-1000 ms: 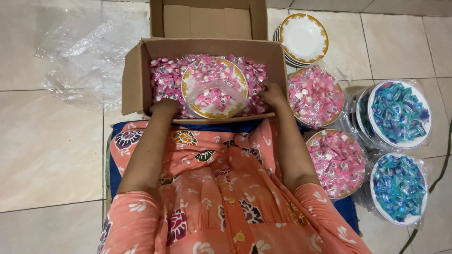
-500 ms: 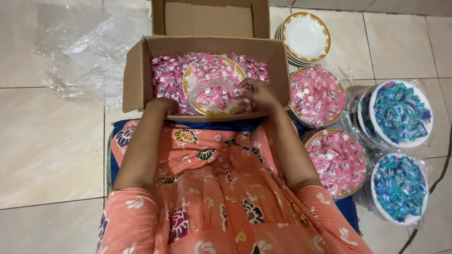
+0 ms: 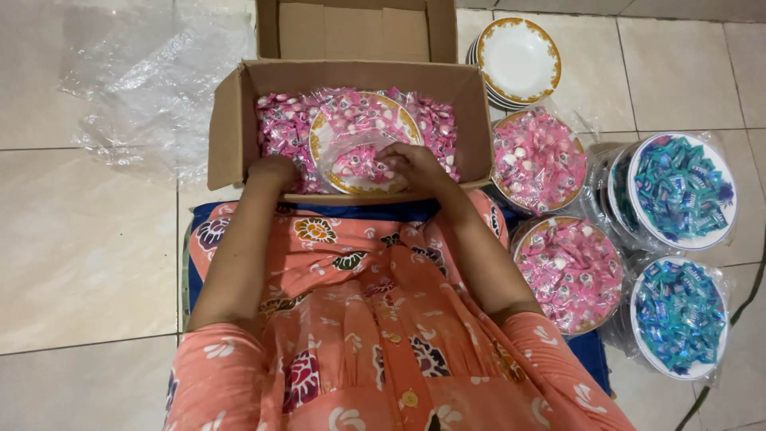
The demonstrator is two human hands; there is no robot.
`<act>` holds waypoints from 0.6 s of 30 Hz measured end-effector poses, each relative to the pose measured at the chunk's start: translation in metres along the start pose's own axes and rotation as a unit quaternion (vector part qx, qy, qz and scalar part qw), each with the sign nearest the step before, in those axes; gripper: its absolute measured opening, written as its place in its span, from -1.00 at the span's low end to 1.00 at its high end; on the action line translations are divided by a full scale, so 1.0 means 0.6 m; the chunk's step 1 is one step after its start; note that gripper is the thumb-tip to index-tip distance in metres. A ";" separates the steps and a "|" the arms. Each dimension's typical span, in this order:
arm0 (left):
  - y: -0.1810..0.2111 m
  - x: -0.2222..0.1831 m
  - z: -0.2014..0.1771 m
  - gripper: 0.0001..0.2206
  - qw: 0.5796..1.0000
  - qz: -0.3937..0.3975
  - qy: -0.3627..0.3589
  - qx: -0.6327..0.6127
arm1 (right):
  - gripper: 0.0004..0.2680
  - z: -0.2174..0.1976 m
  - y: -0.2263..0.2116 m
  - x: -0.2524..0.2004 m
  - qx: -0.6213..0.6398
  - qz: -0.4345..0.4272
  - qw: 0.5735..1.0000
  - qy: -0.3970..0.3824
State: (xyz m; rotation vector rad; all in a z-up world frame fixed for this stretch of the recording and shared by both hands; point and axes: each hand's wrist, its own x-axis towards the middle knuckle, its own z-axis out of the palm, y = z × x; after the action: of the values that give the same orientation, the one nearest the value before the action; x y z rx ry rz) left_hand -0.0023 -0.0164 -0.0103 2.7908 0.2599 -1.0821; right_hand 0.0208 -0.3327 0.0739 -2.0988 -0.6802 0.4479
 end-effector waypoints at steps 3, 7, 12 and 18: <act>-0.060 0.083 0.033 -0.68 0.995 0.064 0.065 -0.048 | -0.82 -0.037 0.088 0.009 0.006 0.042 0.999 0.006; 0.071 -0.182 -0.107 -0.71 0.965 0.186 0.040 -0.180 | -0.84 -0.100 0.193 0.026 -0.032 0.054 0.997 0.046; 0.168 -0.052 -0.002 -0.58 0.953 0.264 0.093 -0.115 | -0.85 -0.108 0.275 0.052 -0.128 0.132 0.983 0.004; 0.181 -0.093 -0.031 -0.69 0.931 0.282 0.111 -0.203 | -0.73 -0.094 0.388 0.124 -0.256 0.172 0.950 -0.042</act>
State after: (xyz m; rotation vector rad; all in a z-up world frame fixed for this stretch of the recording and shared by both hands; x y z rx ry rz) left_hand -0.0077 -0.1251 0.0482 2.3723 -0.2604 -0.5064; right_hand 0.1806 -0.4341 -0.0911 -2.7247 -0.5123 0.6046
